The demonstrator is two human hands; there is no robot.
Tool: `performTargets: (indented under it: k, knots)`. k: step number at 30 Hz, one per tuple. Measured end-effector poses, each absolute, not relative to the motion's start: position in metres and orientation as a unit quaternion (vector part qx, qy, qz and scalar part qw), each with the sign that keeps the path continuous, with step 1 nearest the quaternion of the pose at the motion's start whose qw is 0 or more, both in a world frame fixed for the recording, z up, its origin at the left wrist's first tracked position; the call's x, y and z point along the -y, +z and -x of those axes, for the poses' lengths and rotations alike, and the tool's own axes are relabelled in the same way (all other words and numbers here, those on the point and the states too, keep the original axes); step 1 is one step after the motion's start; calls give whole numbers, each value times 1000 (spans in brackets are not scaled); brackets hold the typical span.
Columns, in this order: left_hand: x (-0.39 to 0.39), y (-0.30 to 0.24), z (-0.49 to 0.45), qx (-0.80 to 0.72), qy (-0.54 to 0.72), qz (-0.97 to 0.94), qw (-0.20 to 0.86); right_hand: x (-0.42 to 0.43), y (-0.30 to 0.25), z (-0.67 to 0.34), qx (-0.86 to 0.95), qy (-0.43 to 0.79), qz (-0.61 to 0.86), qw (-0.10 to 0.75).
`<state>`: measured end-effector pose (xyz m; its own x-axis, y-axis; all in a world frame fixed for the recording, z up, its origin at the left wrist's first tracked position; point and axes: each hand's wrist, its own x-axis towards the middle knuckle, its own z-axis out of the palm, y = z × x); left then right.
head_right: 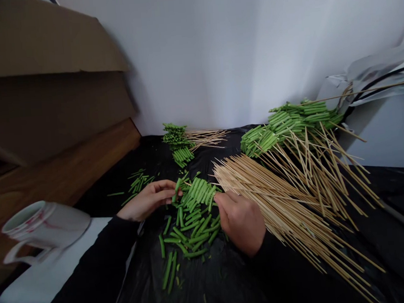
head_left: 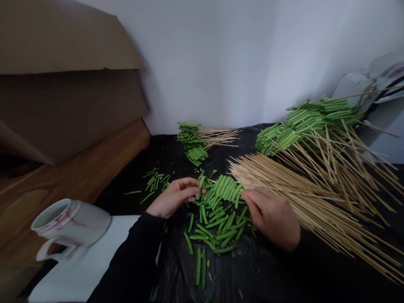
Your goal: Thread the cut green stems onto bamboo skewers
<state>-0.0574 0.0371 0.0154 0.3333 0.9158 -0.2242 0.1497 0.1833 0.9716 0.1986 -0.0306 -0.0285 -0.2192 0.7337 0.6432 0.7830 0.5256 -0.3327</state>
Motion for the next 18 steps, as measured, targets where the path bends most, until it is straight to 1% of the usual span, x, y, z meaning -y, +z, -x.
performTargets:
  k: [2,4,11,18]
  knots:
    - [-37,9,54,-456,346,-489,659,31,-28,-198,781,-31,487,391]
    - [-38,5,52,-439,358,-456,686,32,-28,-197,784,-29,484,387]
    - [-39,-1,50,-438,404,-413,689,32,-30,-196,794,-17,478,375]
    - [-37,-2,46,-446,409,-406,684,33,-31,-195,798,-11,480,365]
